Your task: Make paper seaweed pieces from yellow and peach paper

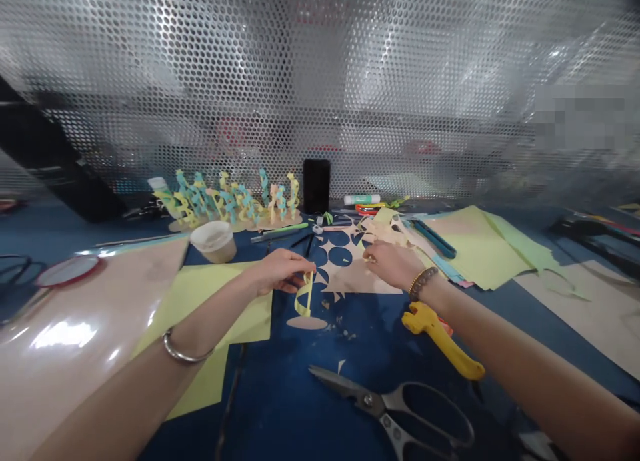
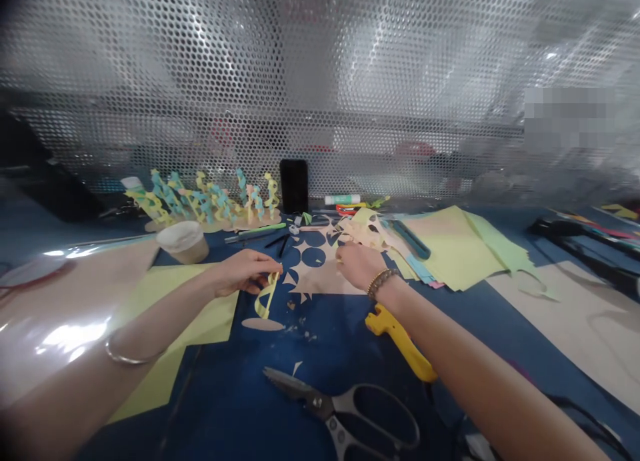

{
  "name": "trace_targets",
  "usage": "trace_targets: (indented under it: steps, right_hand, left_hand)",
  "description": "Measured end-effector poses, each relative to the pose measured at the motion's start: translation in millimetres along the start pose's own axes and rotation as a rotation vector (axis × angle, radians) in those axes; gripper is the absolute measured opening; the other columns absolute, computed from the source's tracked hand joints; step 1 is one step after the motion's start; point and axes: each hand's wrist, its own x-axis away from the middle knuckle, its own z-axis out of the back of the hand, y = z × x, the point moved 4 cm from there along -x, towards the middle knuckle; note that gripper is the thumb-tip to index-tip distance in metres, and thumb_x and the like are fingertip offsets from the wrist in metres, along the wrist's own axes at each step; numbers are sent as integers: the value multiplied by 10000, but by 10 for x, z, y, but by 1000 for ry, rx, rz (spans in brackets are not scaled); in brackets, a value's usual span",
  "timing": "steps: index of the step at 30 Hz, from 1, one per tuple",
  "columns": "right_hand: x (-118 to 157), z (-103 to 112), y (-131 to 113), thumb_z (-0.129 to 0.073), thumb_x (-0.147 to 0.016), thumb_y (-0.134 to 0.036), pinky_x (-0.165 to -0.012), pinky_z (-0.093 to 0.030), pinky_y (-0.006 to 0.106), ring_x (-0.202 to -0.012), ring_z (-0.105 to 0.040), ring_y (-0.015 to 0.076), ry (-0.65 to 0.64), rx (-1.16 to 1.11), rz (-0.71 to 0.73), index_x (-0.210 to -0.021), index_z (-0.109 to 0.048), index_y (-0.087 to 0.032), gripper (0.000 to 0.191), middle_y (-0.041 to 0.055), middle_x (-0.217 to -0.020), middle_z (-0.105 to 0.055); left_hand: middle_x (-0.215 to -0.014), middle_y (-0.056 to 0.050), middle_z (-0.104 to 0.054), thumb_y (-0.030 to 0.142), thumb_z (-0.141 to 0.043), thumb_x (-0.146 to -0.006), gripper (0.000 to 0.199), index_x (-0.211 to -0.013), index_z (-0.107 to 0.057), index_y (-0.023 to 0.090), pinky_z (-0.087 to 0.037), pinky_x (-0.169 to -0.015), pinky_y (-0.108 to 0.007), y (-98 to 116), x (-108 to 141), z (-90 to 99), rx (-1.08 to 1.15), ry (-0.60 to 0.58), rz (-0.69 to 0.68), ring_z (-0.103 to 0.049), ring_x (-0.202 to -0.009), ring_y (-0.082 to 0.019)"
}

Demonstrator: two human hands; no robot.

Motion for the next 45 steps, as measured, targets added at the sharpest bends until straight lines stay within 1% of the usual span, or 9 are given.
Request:
trace_targets:
  steps: [9, 13, 17, 24, 30, 33, 37, 41, 45]
  right_hand:
    - [97, 103, -96, -543, -913, -293, -742, -529, 358, -856, -629, 169, 136, -20, 68, -1010, -616, -152, 186, 53, -1020, -642]
    - [499, 326, -371, -456, -945, -266, -778, -494, 290, -916, -620, 153, 327, -93, 184, -1018, -620, -218, 186, 14, -1035, -652]
    - [955, 416, -583, -403, -962, -239, -768, -468, 283, -902, -616, 144, 472, -128, 309, -976, -608, -214, 207, 1, -1004, -666]
    - [1291, 358, -522, -560, -883, -153, -723, -468, 286, -844, -639, 152, 730, -178, 362, -960, -573, -181, 83, -3, -943, -695]
    - [1382, 381, -447, -560, -900, -220, -787, -480, 271, -920, -642, 142, 724, -174, 357, -1045, -545, -210, 146, -1, -1033, -689]
    - [1404, 388, -180, -529, -914, -317, -729, -501, 290, -900, -659, 166, 699, -144, 162, -1033, -534, -237, 144, 8, -986, -681]
    - [1410, 153, 236, -497, -848, -576, -452, -422, 324, -697, -683, 268, 363, 57, -261, -962, -516, -223, 371, 29, -809, -655]
    - [1416, -126, 294, -482, -785, -684, -423, -377, 324, -653, -674, 284, 44, 111, -295, -873, -495, -195, 497, 51, -828, -610]
    - [1393, -194, 265, -486, -833, -601, -417, -329, 302, -667, -659, 258, -9, 135, -288, -847, -506, -183, 418, 56, -870, -549]
  left_hand:
    - [-506, -61, -617, 372, -783, -542, 224, -496, -673, 183, -416, -426, -241, 53, 9, 118, -247, 118, -105, -578, -505, -189]
    - [-748, -57, -703, 442, -754, -622, 250, -759, -723, 235, -454, -498, -237, 305, 291, 5, -244, 276, -299, -650, -699, -229]
    - [-1076, -67, -702, 482, -592, -807, 407, -1156, -645, 279, -553, -718, -344, 402, 612, -534, 76, -201, -367, -661, -967, -261]
    - [-1077, -62, -716, 345, -694, -772, 418, -1172, -645, 234, -508, -847, -340, 240, 659, -866, 99, -386, -269, -636, -1045, -245]
    - [-894, -49, -754, 288, -709, -759, 294, -1044, -715, 214, -516, -758, -273, 224, 657, -891, 75, -338, -329, -681, -857, -191]
    - [-866, -54, -755, 288, -686, -783, 241, -1005, -724, 202, -520, -664, -218, 221, 619, -841, 125, -238, -260, -682, -782, -155]
    - [-910, -55, -743, 250, -714, -762, 225, -979, -729, 191, -524, -642, -181, 201, 531, -769, 257, -118, -186, -672, -769, -127]
    - [-900, -40, -735, 223, -699, -784, 156, -929, -744, 186, -536, -705, -160, 184, 524, -774, 406, -111, -153, -669, -770, -102]
    - [-919, -33, -738, 195, -680, -806, 149, -941, -744, 189, -535, -741, -132, 221, 586, -798, 485, -124, -178, -675, -804, -95]
